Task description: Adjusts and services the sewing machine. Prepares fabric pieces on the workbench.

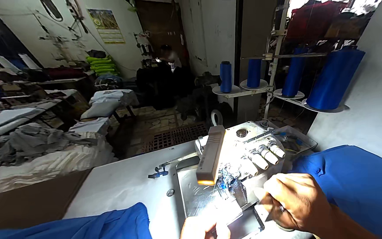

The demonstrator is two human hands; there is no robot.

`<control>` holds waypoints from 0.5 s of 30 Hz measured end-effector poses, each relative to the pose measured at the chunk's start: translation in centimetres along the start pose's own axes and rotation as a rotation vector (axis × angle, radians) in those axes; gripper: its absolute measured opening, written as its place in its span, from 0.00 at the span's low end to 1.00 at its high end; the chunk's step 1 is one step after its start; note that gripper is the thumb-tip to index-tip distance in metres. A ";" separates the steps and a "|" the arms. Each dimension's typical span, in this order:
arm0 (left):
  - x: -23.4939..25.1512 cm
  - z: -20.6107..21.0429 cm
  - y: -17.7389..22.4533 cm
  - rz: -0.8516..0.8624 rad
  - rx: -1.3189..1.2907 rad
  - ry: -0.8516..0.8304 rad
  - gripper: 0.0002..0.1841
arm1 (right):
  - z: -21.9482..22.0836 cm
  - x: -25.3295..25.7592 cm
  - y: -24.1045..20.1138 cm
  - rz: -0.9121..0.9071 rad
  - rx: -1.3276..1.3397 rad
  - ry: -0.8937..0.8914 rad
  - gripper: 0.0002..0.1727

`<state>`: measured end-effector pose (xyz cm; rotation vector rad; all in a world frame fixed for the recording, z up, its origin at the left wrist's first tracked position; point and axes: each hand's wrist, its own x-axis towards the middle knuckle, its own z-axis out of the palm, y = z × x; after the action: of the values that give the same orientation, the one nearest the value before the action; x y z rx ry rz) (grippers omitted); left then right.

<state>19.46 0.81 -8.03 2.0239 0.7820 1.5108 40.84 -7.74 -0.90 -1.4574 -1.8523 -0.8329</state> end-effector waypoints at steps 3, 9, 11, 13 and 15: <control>1.3 0.7 1.2 -0.016 0.087 0.035 0.06 | -0.1 -1.2 1.5 -0.038 0.046 0.014 0.16; 1.8 3.6 1.0 0.016 0.339 0.148 0.03 | -2.4 -3.2 8.7 0.589 0.226 0.285 0.23; 1.6 4.3 0.8 0.002 0.439 0.161 0.04 | -2.4 -4.7 11.8 0.786 0.307 0.328 0.21; 1.7 4.8 1.0 -0.023 0.523 0.168 0.05 | -1.6 -4.7 12.7 1.035 0.331 0.373 0.21; 1.8 5.1 1.2 -0.046 0.547 0.170 0.05 | -0.9 -5.0 13.1 1.235 0.343 0.315 0.22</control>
<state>24.97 0.91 -7.33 2.2423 1.4290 1.5792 54.65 -8.86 -3.08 -1.7098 -0.5571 -0.0865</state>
